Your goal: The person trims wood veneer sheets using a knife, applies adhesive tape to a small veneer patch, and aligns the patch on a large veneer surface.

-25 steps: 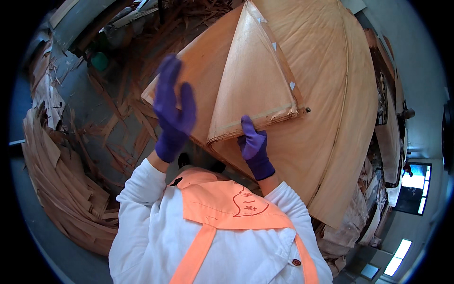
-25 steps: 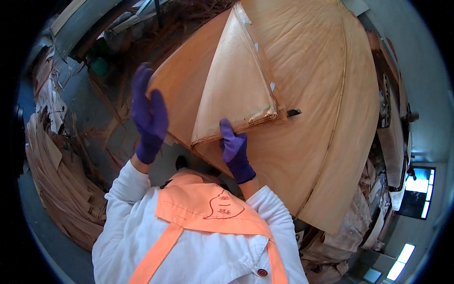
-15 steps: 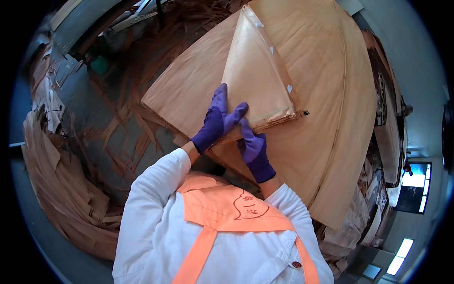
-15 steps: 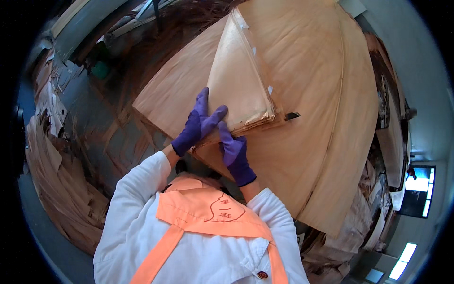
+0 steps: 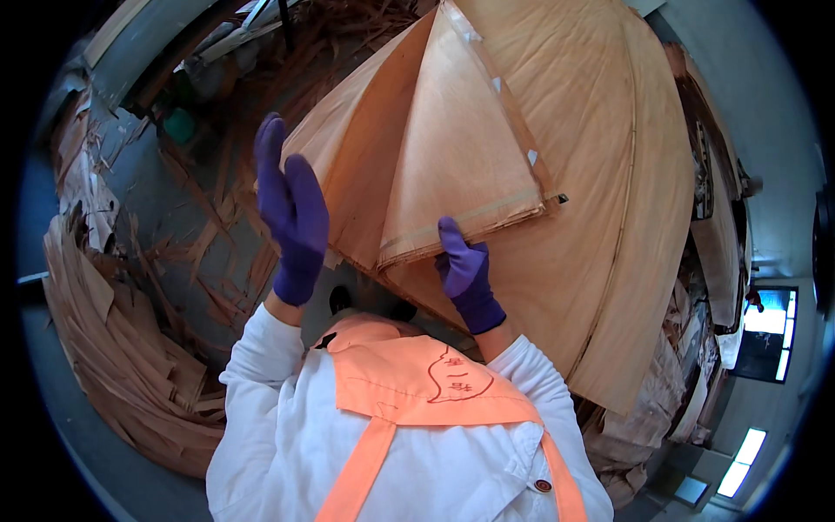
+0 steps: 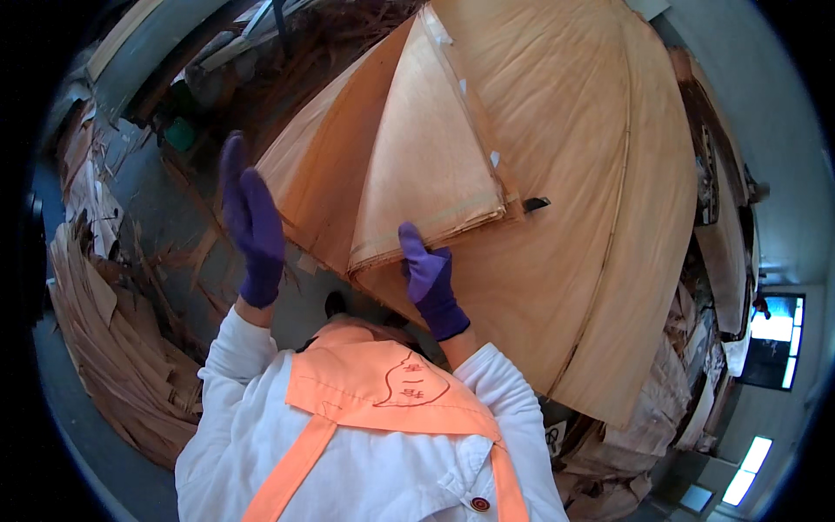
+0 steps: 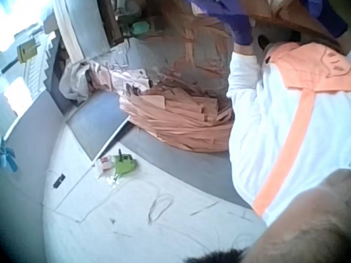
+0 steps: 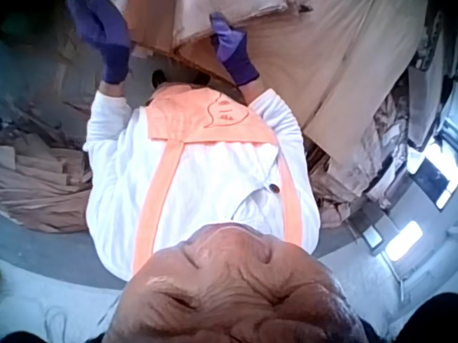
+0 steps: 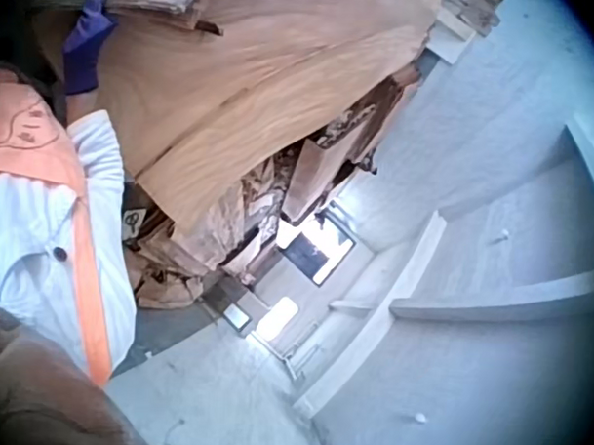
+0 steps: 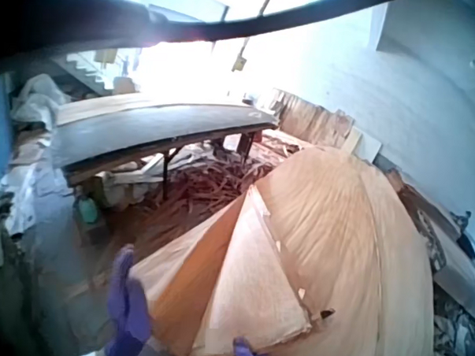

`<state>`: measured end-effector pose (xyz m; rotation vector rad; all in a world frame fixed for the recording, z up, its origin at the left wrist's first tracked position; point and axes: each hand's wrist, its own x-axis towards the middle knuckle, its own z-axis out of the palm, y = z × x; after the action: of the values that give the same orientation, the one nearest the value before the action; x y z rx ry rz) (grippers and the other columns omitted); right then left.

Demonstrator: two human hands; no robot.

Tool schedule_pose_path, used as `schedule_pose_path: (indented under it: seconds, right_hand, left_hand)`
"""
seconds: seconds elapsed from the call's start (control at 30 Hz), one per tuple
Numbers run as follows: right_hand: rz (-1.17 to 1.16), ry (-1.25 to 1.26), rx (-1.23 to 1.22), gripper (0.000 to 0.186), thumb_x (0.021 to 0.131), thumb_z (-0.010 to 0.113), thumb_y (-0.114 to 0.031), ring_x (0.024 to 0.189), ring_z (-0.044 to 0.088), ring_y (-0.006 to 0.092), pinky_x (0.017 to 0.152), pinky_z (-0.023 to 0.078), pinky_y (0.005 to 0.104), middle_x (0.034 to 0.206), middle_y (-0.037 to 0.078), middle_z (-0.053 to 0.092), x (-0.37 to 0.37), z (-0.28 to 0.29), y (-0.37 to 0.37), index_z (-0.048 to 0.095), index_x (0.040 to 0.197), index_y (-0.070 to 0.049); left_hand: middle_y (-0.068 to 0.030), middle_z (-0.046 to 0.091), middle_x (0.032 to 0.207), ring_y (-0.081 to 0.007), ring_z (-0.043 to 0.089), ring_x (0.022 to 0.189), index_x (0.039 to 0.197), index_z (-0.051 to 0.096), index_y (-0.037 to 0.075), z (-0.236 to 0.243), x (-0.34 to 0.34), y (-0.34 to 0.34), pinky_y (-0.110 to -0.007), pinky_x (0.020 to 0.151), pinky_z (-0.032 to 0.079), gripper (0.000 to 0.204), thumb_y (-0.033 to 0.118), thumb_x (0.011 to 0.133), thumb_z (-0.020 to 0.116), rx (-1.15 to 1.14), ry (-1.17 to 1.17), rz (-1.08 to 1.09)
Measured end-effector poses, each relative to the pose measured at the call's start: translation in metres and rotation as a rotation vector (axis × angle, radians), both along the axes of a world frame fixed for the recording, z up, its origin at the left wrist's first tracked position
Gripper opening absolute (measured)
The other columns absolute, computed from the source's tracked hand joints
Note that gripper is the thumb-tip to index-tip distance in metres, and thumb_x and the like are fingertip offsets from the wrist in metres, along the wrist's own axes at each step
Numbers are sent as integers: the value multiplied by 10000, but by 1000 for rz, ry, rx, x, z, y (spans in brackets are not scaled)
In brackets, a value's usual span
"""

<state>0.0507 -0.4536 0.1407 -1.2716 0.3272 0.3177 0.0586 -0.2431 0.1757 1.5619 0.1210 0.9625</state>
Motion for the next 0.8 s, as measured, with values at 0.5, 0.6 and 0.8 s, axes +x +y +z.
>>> schedule_pose_path:
  seconds: [0.5, 0.6, 0.8]
  right_hand:
    - [240, -605, -329, 268, 864, 587, -52, 519, 451, 52, 479, 368, 200, 686, -42, 527, -1, -25, -13, 603, 1130, -85]
    - [140, -312, -162, 198, 875, 619, -163, 499, 394, 21, 440, 310, 227, 639, -87, 496, -2, -5, -4, 650, 1010, -22]
    - [187, -410, -237, 137, 846, 654, -128, 547, 440, 11, 439, 338, 214, 662, -52, 509, -2, -33, -21, 637, 925, -18]
  left_hand:
    - [-127, 558, 1174, -177, 538, 1034, 1366, 286, -8, -64, 34, -81, -284, 882, 431, 650, 285, 876, 595, -72, 575, -392]
    - [-73, 560, 1161, -124, 529, 993, 1322, 380, 5, -59, 34, -72, -261, 862, 433, 520, 213, 892, 586, -398, 433, -500]
    - [-120, 559, 1175, -181, 543, 1036, 1270, 440, -12, -32, 16, -12, -291, 863, 444, 463, 186, 880, 593, -82, 256, -5]
